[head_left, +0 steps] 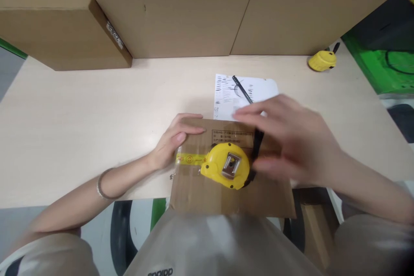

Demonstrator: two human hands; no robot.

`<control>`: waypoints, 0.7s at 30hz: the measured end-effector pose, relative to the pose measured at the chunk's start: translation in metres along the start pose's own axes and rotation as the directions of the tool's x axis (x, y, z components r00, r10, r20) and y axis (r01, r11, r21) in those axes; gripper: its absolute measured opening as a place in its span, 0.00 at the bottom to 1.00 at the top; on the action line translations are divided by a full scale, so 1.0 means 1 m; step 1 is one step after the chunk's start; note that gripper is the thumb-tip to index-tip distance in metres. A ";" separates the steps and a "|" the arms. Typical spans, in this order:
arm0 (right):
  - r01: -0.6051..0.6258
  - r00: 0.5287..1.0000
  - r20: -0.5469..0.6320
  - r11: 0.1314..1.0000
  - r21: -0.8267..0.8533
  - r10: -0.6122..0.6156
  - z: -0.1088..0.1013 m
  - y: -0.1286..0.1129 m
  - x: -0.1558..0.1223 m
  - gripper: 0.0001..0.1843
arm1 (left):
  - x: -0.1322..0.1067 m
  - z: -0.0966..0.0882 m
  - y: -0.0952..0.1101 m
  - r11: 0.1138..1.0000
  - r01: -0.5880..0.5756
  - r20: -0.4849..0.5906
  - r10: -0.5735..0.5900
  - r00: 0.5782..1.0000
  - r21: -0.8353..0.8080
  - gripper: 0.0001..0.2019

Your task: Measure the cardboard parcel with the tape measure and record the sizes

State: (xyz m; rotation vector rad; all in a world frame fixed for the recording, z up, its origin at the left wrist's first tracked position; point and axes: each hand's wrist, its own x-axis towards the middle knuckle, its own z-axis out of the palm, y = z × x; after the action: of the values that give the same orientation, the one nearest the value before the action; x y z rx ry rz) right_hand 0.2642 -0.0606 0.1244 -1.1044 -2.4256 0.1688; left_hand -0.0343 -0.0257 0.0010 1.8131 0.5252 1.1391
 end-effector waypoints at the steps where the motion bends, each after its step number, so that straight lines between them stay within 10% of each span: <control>1: 0.060 0.998 0.027 0.998 -0.033 -0.059 0.004 -0.013 -0.004 0.38 | -0.001 0.001 -0.001 0.999 0.018 -0.013 -0.018 1.000 -0.033 0.20; 6: -0.100 0.987 0.153 0.945 0.312 0.054 0.025 -0.036 -0.015 0.35 | -0.002 0.008 0.000 0.979 0.102 -0.053 -0.113 0.992 -0.175 0.33; 13: -0.409 0.912 0.353 0.370 0.834 0.211 0.018 -0.038 0.023 0.29 | 0.000 0.008 -0.001 0.952 0.206 -0.052 -0.223 0.973 -0.224 0.35; 21: -0.231 0.960 0.263 0.800 0.554 0.096 0.035 -0.054 0.059 0.23 | 0.001 0.015 -0.009 0.840 0.330 -0.062 -0.392 0.918 -0.430 0.33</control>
State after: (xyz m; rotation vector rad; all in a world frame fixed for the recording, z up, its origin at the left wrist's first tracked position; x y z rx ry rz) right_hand 0.1778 -0.0505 0.1313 -1.0341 -2.2029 1.0732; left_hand -0.0202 -0.0275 -0.0090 1.2064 0.6297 1.0295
